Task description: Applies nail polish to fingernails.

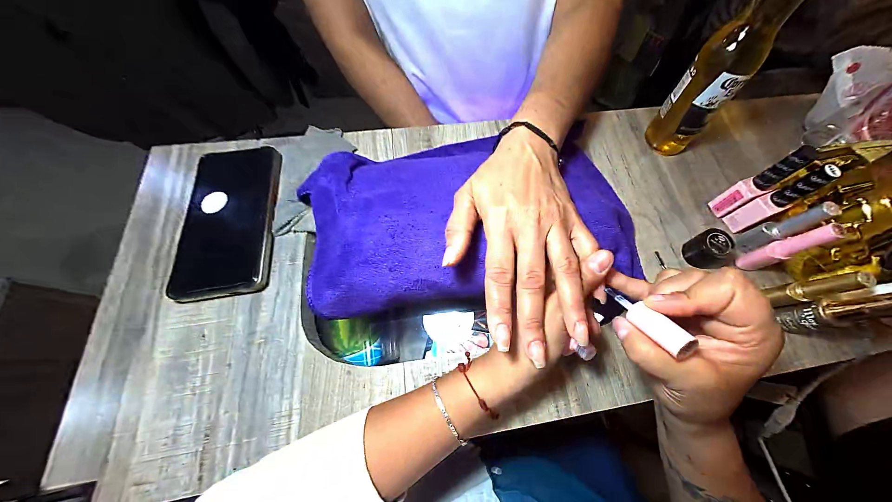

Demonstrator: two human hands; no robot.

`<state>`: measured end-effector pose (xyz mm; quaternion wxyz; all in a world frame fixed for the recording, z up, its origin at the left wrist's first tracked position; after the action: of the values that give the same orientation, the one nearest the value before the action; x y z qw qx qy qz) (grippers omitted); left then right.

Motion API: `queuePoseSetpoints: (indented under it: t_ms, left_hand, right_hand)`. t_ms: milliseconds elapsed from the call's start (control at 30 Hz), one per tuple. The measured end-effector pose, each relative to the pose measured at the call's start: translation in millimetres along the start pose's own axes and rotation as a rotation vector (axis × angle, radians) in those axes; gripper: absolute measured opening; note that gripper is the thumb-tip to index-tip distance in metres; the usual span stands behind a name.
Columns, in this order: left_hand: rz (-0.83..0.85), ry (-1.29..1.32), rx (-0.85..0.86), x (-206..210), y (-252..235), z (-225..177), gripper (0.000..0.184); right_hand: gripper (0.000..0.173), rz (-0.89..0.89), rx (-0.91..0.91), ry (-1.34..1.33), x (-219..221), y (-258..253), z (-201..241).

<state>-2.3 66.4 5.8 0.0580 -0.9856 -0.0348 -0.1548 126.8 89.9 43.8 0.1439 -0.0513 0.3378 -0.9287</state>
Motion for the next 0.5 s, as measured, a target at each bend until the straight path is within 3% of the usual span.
queuePoseSetpoints:
  t_ms: [500]
  left_hand:
    - [-0.036,0.035,-0.004,0.8,-4.2,1.5,0.034]
  right_hand:
    - [0.030,-0.008,-0.033,0.065,2.1,-0.1,2.9]
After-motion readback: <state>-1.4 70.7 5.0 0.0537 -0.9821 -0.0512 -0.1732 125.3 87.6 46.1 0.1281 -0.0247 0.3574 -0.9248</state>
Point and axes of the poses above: each hand's wrist, its own y-axis away from the middle knuckle, its own x-axis out of the palm, z = x × y, the point moved 6 cm from there along -y, towards the middle knuckle, and after that the axes turned 2 degrees about x, right-handed, at the moved point
